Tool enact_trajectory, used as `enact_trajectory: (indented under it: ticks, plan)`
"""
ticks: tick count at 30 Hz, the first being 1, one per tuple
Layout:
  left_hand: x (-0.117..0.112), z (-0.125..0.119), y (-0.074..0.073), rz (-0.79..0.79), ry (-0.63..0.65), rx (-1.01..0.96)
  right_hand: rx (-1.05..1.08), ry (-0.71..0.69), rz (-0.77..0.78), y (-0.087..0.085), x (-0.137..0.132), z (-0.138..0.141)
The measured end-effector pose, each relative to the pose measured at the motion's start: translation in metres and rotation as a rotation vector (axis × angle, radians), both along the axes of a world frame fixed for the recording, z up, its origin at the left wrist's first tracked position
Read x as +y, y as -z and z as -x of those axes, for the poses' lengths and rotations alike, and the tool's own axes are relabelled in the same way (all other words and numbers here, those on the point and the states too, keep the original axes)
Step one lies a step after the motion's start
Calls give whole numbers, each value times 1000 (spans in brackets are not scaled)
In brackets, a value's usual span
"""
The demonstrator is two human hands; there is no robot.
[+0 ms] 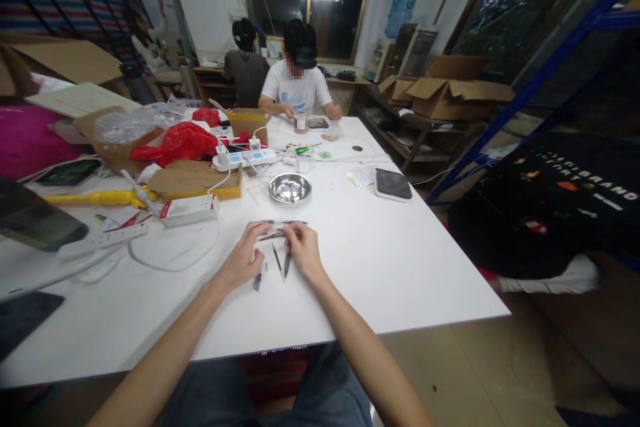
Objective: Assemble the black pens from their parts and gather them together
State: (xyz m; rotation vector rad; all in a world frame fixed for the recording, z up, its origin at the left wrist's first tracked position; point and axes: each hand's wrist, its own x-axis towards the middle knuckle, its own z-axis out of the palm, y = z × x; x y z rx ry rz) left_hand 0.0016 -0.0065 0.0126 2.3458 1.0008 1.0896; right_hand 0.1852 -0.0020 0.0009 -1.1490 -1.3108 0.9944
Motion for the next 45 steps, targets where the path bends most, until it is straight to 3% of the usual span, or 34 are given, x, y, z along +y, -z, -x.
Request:
enact_trajectory:
  ticks: [4, 6, 10, 15, 18, 23, 27, 35, 41, 45]
  plan:
    - [9, 8, 0, -92, -208, 64, 140, 21, 66, 4, 5, -3]
    - [14, 12, 1, -103, -247, 147, 199, 33, 83, 3, 7, -4]
    - [18, 16, 5, -64, -176, 192, 184, -1, 87, 1, 6, -7]
    - [14, 12, 11, 19, -125, 76, -137, 96, -48, 0, 2, -10]
    - [12, 10, 13, 54, -125, 53, -226, 109, -84, 2, 1, -8]
    - [9, 8, 8, 67, -65, 109, -239, -46, -113, 1, 1, -4]
    - [10, 9, 5, 41, -113, 116, -172, -164, -131, 0, 1, -3]
    - [9, 4, 12, 6, -116, 100, -278, -84, -111, 2, 2, -5]
    - [11, 5, 10, -52, -162, 107, -179, -173, -147, 2, 1, -4]
    - [10, 4, 8, -116, -157, 120, -243, -177, -103, 1, -1, -4]
